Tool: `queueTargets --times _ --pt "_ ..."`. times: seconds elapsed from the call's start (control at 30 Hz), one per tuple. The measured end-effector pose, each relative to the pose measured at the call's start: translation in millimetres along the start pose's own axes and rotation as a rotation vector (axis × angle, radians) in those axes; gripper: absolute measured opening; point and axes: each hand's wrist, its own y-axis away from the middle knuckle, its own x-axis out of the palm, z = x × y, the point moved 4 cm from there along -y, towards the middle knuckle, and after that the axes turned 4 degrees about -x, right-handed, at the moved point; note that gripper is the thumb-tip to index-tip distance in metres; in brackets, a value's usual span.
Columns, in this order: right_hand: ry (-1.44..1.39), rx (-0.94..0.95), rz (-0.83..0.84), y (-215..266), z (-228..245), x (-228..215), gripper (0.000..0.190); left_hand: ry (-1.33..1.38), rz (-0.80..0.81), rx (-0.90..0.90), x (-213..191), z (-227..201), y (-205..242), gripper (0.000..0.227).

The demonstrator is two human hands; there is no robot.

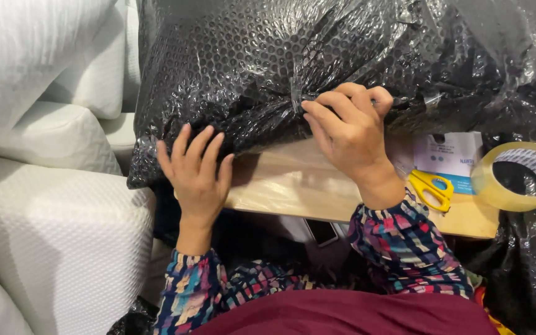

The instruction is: Wrapping a foam cushion in black bubble wrap and securing it with clear adhesive tape.

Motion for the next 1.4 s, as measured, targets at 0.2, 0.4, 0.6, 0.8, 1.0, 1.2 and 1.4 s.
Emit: queueTargets --times 0.2,0.4,0.6,0.8,1.0,1.2,1.4 --pt "0.003 -0.008 0.015 5 5 12 0.007 0.067 0.020 0.043 17 -21 -39 0.030" --pt "0.033 0.045 0.038 10 0 15 0.008 0.025 0.086 0.028 21 -21 -62 0.034" --pt "0.126 0.084 0.017 14 -13 6 0.016 0.220 0.168 -0.150 12 -28 -71 0.013" --pt "0.097 0.097 0.028 6 -11 0 0.013 0.013 0.005 -0.018 19 -57 -71 0.021" --pt "0.187 0.117 0.013 10 -26 -14 0.010 0.282 0.001 0.078 45 -89 -90 0.016" --pt "0.271 0.294 -0.058 15 -61 -57 0.007 0.293 0.092 0.061 48 -91 -102 0.010" --pt "0.063 0.444 0.114 30 -83 -80 0.020 0.261 0.064 0.094 50 -88 -99 0.007"
